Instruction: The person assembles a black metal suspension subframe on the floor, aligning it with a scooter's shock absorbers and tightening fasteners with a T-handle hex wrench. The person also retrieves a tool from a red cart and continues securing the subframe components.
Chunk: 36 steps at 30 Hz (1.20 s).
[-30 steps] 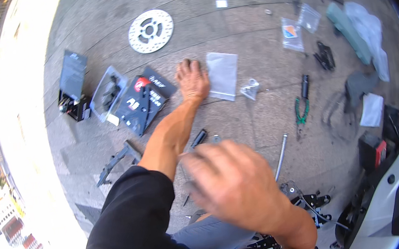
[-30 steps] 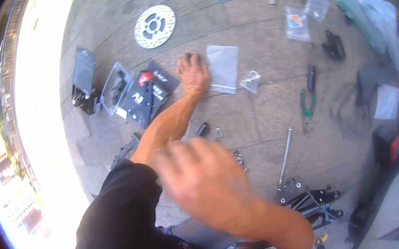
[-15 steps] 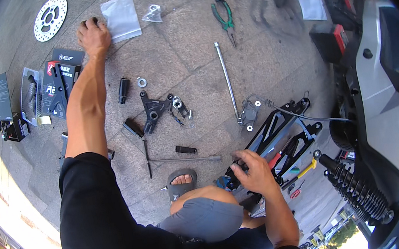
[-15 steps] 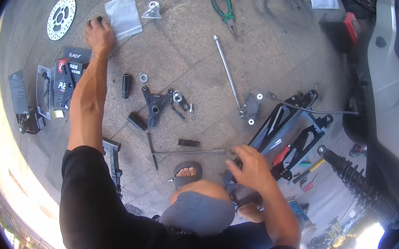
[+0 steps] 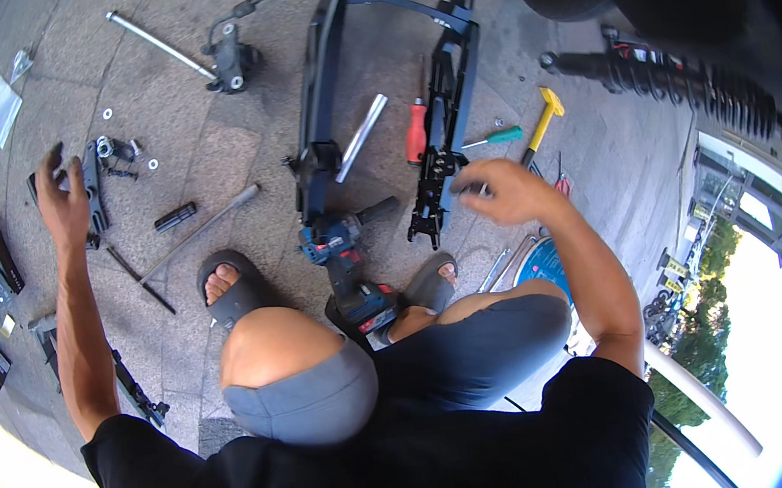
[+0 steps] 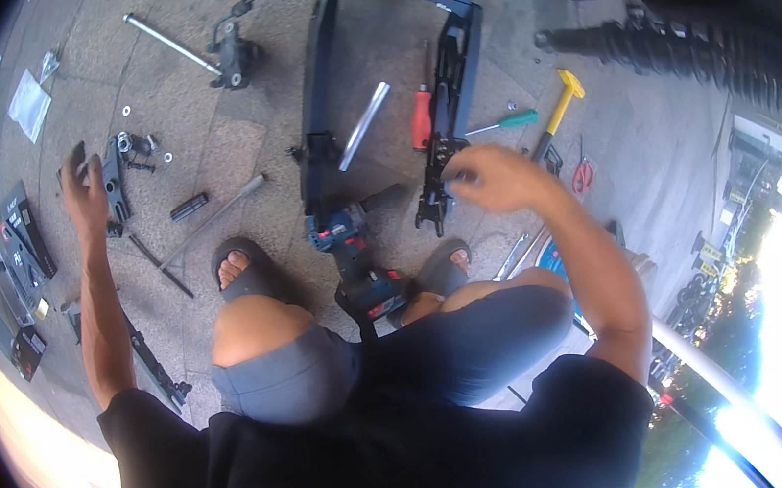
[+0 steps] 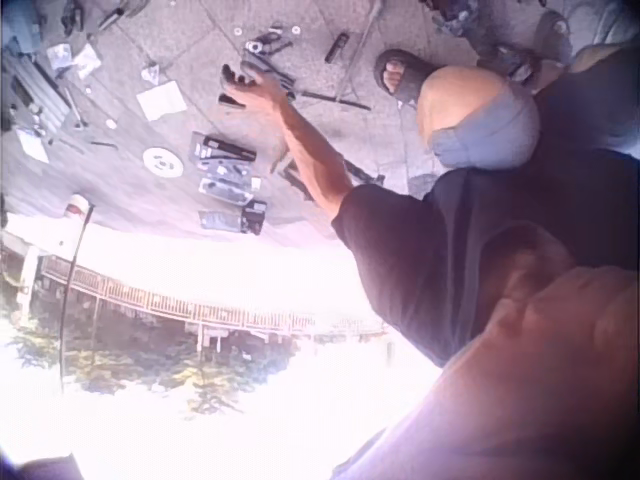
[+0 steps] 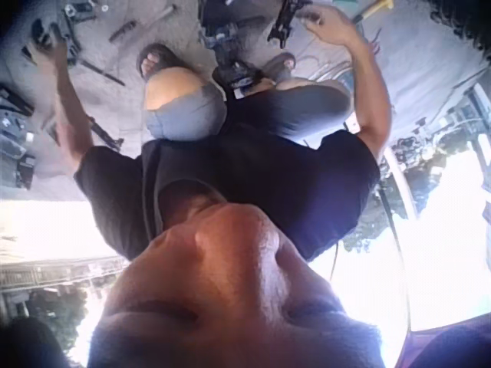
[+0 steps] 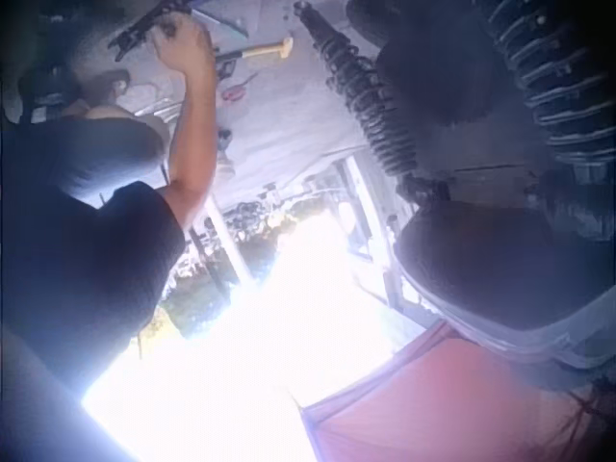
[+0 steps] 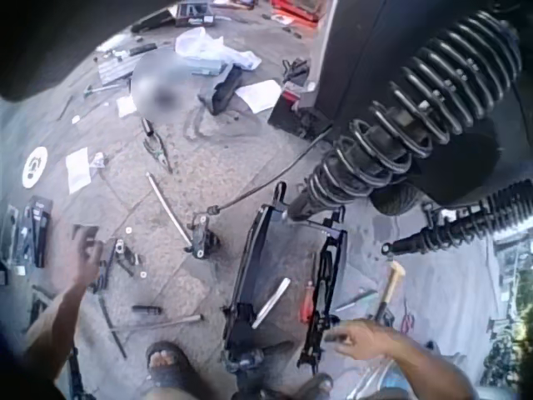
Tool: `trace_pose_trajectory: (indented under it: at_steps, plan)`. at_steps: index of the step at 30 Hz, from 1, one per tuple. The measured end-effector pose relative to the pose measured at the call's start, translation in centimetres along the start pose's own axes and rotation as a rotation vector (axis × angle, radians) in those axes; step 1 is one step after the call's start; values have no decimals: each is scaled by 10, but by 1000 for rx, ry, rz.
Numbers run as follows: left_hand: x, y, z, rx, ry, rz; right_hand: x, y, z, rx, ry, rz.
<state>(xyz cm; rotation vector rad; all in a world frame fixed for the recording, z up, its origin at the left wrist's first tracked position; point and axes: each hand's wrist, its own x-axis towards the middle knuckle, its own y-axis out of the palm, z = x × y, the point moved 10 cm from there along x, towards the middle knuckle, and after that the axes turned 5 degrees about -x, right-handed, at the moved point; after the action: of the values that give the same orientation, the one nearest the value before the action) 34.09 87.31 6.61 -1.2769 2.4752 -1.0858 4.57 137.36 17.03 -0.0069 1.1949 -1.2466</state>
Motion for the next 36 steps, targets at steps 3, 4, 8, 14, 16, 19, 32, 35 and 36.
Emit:
trace_pose_trajectory:
  at_steps: [3, 4, 8, 14, 16, 19, 32, 35, 36]
  plan:
    - [-47, 60, -41, -203, -111, 215, -65, -20, -137, 162, 444, -399]
    - [-61, 75, -62, -239, -95, 257, -83, -18, -171, 117, 483, -500]
    - [-100, 128, -153, -348, -104, 484, -172, 41, -294, 138, 771, -688]
    - [-88, 141, -371, -518, -155, 672, -273, 168, -372, 375, 892, -943]
    - [-104, 137, -474, -475, 102, 709, -270, 206, -386, 509, 900, -948]
    - [-189, 156, -595, -421, 505, 971, -233, 224, -390, 670, 743, -997]
    - [-289, 154, -584, -528, 298, 507, -70, 7, -186, 859, -125, -952]
    - [-277, 104, -581, -490, 219, 382, -13, -8, -82, 872, -438, -825]
    - [-271, 85, -583, -495, 201, 349, 10, 1, -47, 993, -570, -719]
